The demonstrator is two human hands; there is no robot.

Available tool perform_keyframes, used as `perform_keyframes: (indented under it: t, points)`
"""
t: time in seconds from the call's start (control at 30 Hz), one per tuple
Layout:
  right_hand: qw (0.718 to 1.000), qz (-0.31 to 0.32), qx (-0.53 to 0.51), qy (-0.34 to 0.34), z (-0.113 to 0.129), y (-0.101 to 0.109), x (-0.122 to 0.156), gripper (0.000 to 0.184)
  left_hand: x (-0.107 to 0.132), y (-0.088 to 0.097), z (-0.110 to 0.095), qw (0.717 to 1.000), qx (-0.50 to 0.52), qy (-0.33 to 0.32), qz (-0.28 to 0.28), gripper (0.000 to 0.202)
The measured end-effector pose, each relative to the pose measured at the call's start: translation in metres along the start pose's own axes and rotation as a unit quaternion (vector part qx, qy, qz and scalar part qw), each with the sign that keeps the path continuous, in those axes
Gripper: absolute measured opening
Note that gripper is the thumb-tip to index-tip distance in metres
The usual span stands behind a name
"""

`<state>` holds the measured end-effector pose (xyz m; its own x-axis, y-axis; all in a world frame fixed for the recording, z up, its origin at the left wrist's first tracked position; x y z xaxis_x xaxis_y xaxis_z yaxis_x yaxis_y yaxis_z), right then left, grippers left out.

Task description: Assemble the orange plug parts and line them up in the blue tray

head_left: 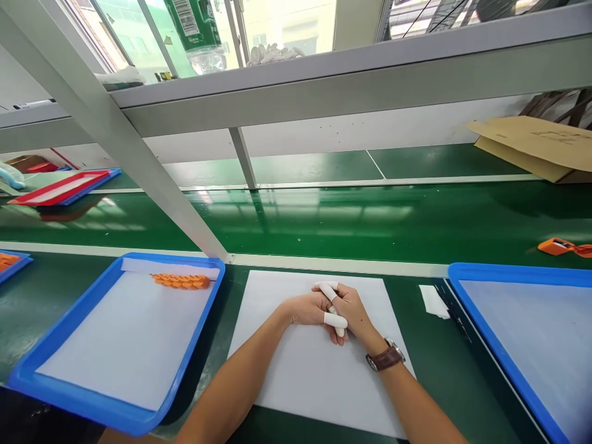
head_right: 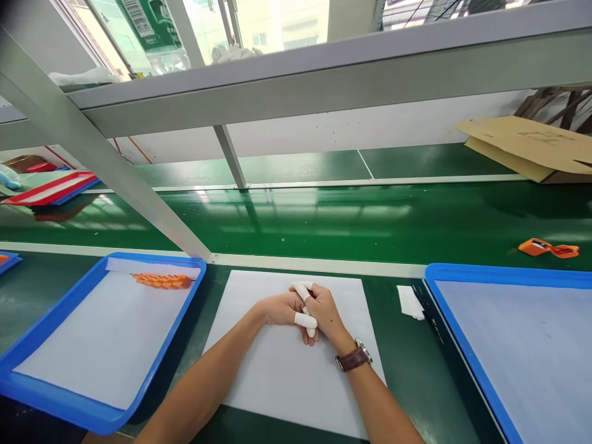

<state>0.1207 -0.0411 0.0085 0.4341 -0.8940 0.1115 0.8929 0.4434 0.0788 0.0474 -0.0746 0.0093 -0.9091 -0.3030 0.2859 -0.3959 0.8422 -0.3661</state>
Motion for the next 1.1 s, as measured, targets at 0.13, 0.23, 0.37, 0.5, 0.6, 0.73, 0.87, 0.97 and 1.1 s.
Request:
perform_keyframes:
  t: [0.13,0.23,0.37,0.5,0.6,0.73,0.87,0.97,1.1]
  points:
    - [1.0,-0.004,0.007,-0.02,-0.004,0.0,0.002,0.032,-0.001,-0.002,-0.004,1.0,-0.011,0.005,0.021,0.025]
    - [1.0,-0.002,0.008,-0.027,-0.005,0.001,0.004,0.032,-0.003,-0.001,-0.002,0.999,-0.008,0.005,0.044,0.029]
    - [0.999,-0.001,0.026,-0.031,-0.004,0.002,0.005,0.03,-0.006,0.004,0.004,0.999,-0.007,0.013,0.051,0.033]
    - [0.998,0.001,0.041,-0.042,-0.004,0.003,0.005,0.029,-0.009,0.005,0.006,0.998,0.006,-0.001,0.064,0.037]
    - [0.998,0.001,0.043,-0.044,-0.007,0.004,0.004,0.027,-0.01,0.007,0.009,0.997,0.011,-0.007,0.071,0.036]
    - [0.998,-0.003,0.046,-0.038,-0.011,0.005,0.004,0.028,-0.011,0.007,0.012,0.995,0.013,-0.019,0.093,0.033]
    - [0.998,-0.006,0.053,-0.025,-0.012,0.005,0.004,0.028,-0.011,0.004,0.01,0.993,0.023,-0.03,0.11,0.03]
    - [0.998,-0.018,0.054,-0.018,-0.012,0.004,0.004,0.029,-0.01,0.005,0.011,0.994,0.02,-0.024,0.101,0.03]
    - [0.998,-0.026,0.045,-0.019,-0.009,0.003,0.003,0.027,-0.01,0.006,0.014,0.995,0.039,-0.031,0.088,0.033]
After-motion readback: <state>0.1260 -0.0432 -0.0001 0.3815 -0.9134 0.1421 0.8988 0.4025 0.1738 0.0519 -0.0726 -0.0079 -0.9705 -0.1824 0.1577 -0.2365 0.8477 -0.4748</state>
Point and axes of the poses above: each hand's wrist, its own x-axis away from the middle knuckle, its own y-axis out of the back of the hand, z = x × y, the point moved 7 cm from there along -x, towards the middle knuckle, and after that the axes turned 11 degrees about z, right-handed, at the moved point
